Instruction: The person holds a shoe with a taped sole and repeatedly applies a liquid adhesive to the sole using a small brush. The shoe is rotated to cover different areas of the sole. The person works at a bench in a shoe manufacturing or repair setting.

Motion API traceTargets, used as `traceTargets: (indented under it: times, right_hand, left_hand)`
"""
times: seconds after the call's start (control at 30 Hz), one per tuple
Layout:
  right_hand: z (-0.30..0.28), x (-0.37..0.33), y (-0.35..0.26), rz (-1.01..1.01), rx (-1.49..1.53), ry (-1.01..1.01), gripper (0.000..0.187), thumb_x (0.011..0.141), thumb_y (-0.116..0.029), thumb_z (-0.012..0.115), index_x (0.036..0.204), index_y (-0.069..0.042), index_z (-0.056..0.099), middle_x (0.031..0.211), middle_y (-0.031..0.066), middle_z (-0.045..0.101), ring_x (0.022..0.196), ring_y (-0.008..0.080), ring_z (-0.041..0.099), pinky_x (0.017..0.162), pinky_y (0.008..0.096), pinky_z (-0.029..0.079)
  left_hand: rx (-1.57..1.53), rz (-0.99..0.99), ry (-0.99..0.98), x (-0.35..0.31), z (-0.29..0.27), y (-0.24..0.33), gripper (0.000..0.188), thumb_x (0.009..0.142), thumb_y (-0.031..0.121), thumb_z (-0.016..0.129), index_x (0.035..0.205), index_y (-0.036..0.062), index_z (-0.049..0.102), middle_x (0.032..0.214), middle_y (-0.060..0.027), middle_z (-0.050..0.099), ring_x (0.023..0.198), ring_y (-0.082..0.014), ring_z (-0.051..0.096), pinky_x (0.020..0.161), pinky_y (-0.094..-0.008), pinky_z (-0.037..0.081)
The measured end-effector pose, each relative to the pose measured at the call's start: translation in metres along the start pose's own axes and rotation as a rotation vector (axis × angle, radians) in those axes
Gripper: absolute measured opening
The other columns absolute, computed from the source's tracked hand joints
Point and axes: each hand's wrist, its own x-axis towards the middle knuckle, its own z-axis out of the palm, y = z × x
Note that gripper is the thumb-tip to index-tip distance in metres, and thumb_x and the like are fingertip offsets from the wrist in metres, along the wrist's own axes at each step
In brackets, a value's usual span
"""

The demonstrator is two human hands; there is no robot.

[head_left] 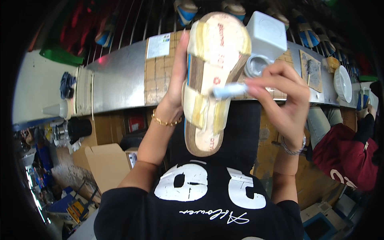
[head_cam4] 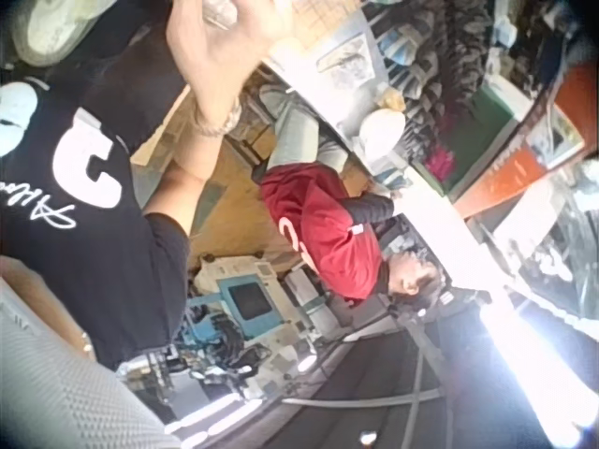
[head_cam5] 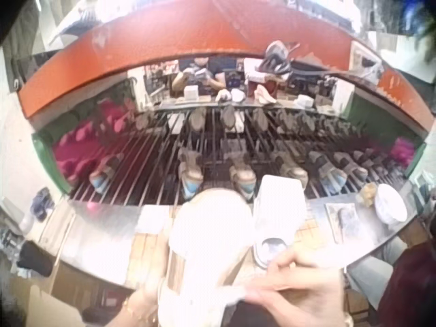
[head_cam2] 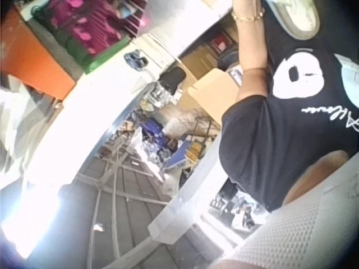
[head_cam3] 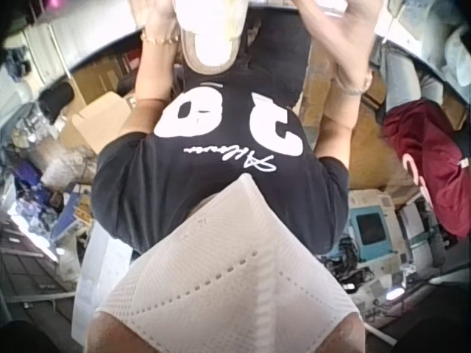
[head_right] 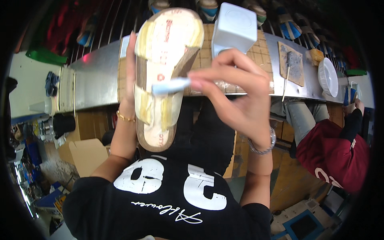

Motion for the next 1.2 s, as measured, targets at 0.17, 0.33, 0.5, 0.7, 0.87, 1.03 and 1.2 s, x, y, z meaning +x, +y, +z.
traceTargets:
  times: [0.17, 0.33, 0.5, 0.7, 0.87, 1.03, 1.2]
  right_hand:
    - [0.018, 0.042, 0.047, -0.067, -0.316, 0.344, 0.017, 0.079, -0.003, 0.077, 0.096, -0.007, 0.08, 0.078, 0.0052, 0.061, 0.075, 0.0156, 0.057, 0.064, 0.0286, 0.043]
    - [0.015, 0.004, 0.011, 0.075, 0.046, 0.148, 0.02, 0.073, 0.001, 0.08, 0.089, -0.011, 0.082, 0.08, 0.0034, 0.061, 0.075, 0.0154, 0.058, 0.068, 0.0264, 0.044]
    - [-0.034, -0.034, 0.053, 0.261, 0.233, 0.437, 0.014, 0.088, 0.003, 0.071, 0.102, 0.003, 0.074, 0.092, 0.0043, 0.059, 0.085, 0.0122, 0.054, 0.074, 0.0249, 0.044]
    - [-0.016, -0.051, 0.056, 0.426, 0.346, 0.28, 0.015, 0.086, 0.001, 0.075, 0.101, 0.003, 0.076, 0.091, 0.0038, 0.06, 0.084, 0.0115, 0.055, 0.075, 0.0232, 0.044]
    - [-0.017, -0.047, 0.057, 0.439, 0.366, 0.183, 0.017, 0.083, 0.001, 0.077, 0.1, 0.002, 0.077, 0.09, 0.0045, 0.061, 0.082, 0.0113, 0.057, 0.074, 0.0224, 0.045]
    - [-0.02, -0.055, 0.064, 0.504, 0.373, 0.164, 0.017, 0.087, 0.0, 0.075, 0.104, 0.002, 0.076, 0.09, 0.0034, 0.061, 0.08, 0.0089, 0.056, 0.072, 0.0202, 0.044]
    - [0.0, -0.05, 0.074, 0.552, 0.558, 0.144, 0.015, 0.094, -0.001, 0.068, 0.107, 0.005, 0.073, 0.091, 0.0027, 0.061, 0.083, 0.0074, 0.057, 0.073, 0.0207, 0.045]
  left_hand:
    - [0.062, -0.069, -0.025, -0.003, -0.015, 0.004, 0.08, 0.1, 0.069, 0.031, 0.144, 0.0039, 0.046, 0.124, -0.014, 0.068, 0.102, -0.0168, 0.072, 0.085, -0.0314, 0.062]
    - [-0.135, -0.038, 0.133, -0.002, -0.056, 0.036, 0.086, 0.096, 0.073, 0.037, 0.146, 0.0033, 0.044, 0.133, -0.0186, 0.061, 0.109, -0.0238, 0.068, 0.084, -0.038, 0.061]
    - [-0.117, 0.062, 0.005, 0.037, -0.159, 0.11, 0.087, 0.089, 0.068, 0.055, 0.142, -0.0011, 0.046, 0.121, -0.033, 0.058, 0.095, -0.0344, 0.069, 0.07, -0.0384, 0.064]
    - [-0.422, 0.129, 0.285, 0.157, -0.245, 0.161, 0.079, 0.076, 0.055, 0.082, 0.123, -0.0045, 0.058, 0.118, -0.0222, 0.06, 0.106, -0.0329, 0.062, 0.082, -0.0318, 0.062]
    - [-0.547, 0.196, 0.606, 0.187, -0.315, 0.19, 0.071, 0.079, 0.061, 0.076, 0.12, 0.0054, 0.063, 0.117, -0.0195, 0.06, 0.105, -0.0372, 0.06, 0.089, -0.0394, 0.061]
    - [-0.499, 0.229, 0.788, 0.187, -0.215, 0.146, 0.083, 0.093, 0.063, 0.048, 0.144, -0.0018, 0.039, 0.138, -0.0312, 0.048, 0.123, -0.0442, 0.054, 0.102, -0.0532, 0.052]
    - [1.085, 0.329, 0.325, 0.206, -0.108, 0.101, 0.108, 0.073, 0.063, 0.074, 0.155, 0.0057, 0.034, 0.148, -0.0239, 0.048, 0.131, -0.0377, 0.052, 0.109, -0.0524, 0.038]
